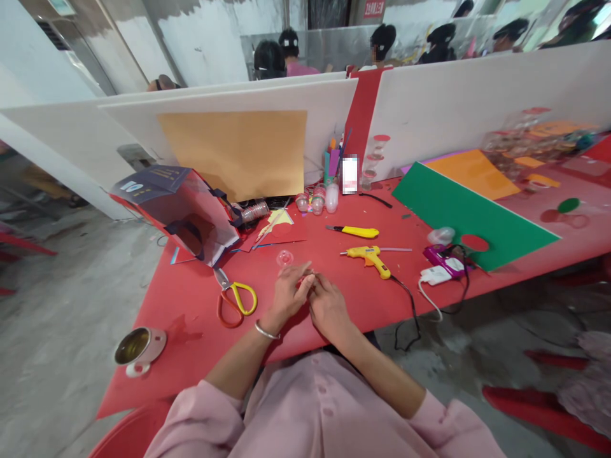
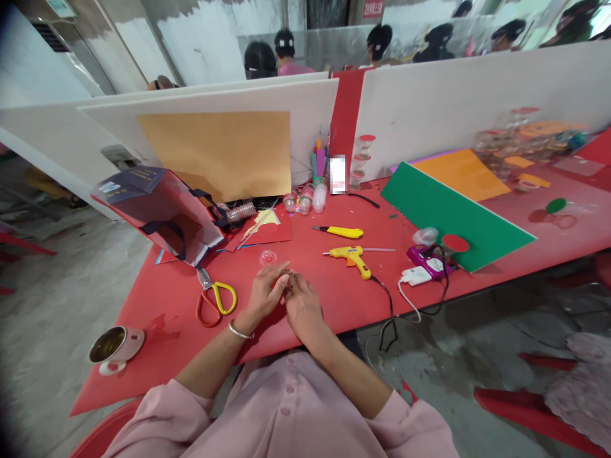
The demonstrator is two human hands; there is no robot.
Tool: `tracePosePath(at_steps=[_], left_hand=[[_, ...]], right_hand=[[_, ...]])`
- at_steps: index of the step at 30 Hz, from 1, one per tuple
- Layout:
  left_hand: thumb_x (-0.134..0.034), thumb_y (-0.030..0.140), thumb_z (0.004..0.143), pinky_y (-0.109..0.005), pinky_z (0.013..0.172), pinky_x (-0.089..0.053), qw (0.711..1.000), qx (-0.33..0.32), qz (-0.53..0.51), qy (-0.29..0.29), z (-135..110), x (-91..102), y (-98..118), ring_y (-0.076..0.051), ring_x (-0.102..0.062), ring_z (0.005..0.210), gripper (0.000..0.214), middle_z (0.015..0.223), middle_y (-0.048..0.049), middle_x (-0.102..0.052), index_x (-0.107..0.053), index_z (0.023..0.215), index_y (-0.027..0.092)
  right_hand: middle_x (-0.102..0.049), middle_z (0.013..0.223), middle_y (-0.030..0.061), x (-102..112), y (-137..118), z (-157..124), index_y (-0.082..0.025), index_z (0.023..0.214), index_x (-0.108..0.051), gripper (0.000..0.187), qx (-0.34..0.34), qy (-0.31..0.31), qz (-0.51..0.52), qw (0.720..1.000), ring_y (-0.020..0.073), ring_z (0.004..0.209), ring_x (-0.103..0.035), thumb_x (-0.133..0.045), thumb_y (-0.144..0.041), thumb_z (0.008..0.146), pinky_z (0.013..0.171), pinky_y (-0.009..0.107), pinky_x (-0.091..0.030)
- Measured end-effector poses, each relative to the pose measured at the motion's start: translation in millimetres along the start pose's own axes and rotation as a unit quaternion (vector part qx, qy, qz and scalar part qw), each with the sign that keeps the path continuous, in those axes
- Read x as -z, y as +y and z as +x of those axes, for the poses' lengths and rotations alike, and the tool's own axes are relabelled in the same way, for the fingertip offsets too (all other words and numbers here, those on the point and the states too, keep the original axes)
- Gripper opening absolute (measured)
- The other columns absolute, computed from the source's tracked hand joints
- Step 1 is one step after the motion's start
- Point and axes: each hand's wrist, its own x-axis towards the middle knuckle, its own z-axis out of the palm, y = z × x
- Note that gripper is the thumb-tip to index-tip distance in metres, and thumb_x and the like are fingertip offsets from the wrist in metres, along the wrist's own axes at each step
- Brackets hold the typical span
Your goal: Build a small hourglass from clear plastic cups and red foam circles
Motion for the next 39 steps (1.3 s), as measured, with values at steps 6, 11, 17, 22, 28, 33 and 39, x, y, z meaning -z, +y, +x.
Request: tracePosePath(at_steps=[6, 11, 17, 22, 28, 33, 39], left_hand=[[-0.051, 0.045, 0.107, -0.049, 0.106, -0.052, 1.0, -0.004, -0.004, 0.004, -0.3, -0.2, 0.7, -0.027, -0.075, 0.112, 0.041, 0.118, -0.0101, -0.082, -0.073, 0.132, 0.021], [-0.051, 0.046, 0.107, -0.047, 0.107, -0.052, 1.0, -0.006, -0.011, 0.006, -0.8, -0.7, 1.1, -0.026, -0.075, 0.111, 0.042, 0.116, -0.0103, -0.082, -0.072, 0.134, 0.021], [-0.051, 0.046, 0.107, -0.049, 0.106, -0.052, 0.999, -0.031, -0.025, 0.011, -1.2, 0.0, -3.1, -0.027, -0.074, 0.112, 0.043, 0.115, -0.0106, -0.082, -0.069, 0.138, 0.023], [-0.05, 0.041, 0.108, -0.051, 0.115, -0.049, 0.991, -0.014, -0.086, 0.097, 0.0, 4.7, -10.3, -0.027, -0.068, 0.129, 0.039, 0.132, -0.012, -0.076, -0.068, 0.139, 0.025], [-0.05, 0.046, 0.108, -0.049, 0.114, -0.051, 0.962, 0.081, -0.176, 0.191, 3.3, 3.6, -20.3, -0.027, -0.069, 0.126, 0.04, 0.131, -0.0129, -0.075, -0.073, 0.13, 0.022], [-0.051, 0.048, 0.107, -0.047, 0.109, -0.053, 0.95, 0.119, -0.203, 0.207, 6.0, 2.3, -24.0, -0.027, -0.07, 0.12, 0.041, 0.126, -0.0143, -0.075, -0.074, 0.126, 0.021], [-0.052, 0.049, 0.106, -0.046, 0.109, -0.054, 0.949, 0.125, -0.211, 0.198, 5.7, 3.2, -21.3, -0.027, -0.07, 0.119, 0.041, 0.126, -0.015, -0.074, -0.074, 0.125, 0.02]], right_hand=[[-0.064, 0.15, 0.0187, 0.5, 0.2, 0.8, -0.008, 0.138, -0.069, 0.042, 0.002, 0.001, -0.003, 1.0, 0.0354, 0.142, -0.052, -0.047, -0.013, 0.103, 0.112, 0.048, -0.051], [-0.066, 0.147, 0.0194, -1.3, 0.3, 0.6, -0.01, 0.136, -0.07, 0.04, 0.0, 0.002, 0.003, 1.0, 0.0348, 0.143, -0.052, -0.047, -0.015, 0.104, 0.111, 0.049, -0.051], [-0.067, 0.147, 0.017, 1.9, 3.4, 1.8, -0.011, 0.137, -0.069, 0.041, -0.001, 0.007, 0.009, 1.0, 0.0335, 0.14, -0.053, -0.046, -0.015, 0.104, 0.112, 0.048, -0.048], [-0.071, 0.141, 0.0117, 20.2, 8.1, 12.3, -0.016, 0.141, -0.066, 0.041, -0.027, 0.016, 0.039, 0.999, 0.0312, 0.134, -0.058, -0.043, -0.026, 0.109, 0.108, 0.047, -0.048], [-0.067, 0.145, 0.0114, 24.2, 12.6, 30.8, -0.021, 0.143, -0.065, 0.041, -0.058, -0.008, 0.036, 0.998, 0.0302, 0.123, -0.063, -0.049, -0.036, 0.109, 0.092, 0.038, -0.053], [-0.07, 0.13, 0.0103, 20.1, 19.5, 35.8, -0.024, 0.142, -0.065, 0.039, -0.067, -0.06, 0.083, 0.992, 0.0241, 0.108, -0.07, -0.052, -0.039, 0.108, 0.081, 0.031, -0.052], [-0.066, 0.136, 0.0117, 24.6, 22.8, 30.1, -0.026, 0.146, -0.062, 0.044, -0.081, 0.003, 0.079, 0.994, 0.0247, 0.114, -0.069, -0.039, -0.042, 0.112, 0.086, 0.033, -0.053]])
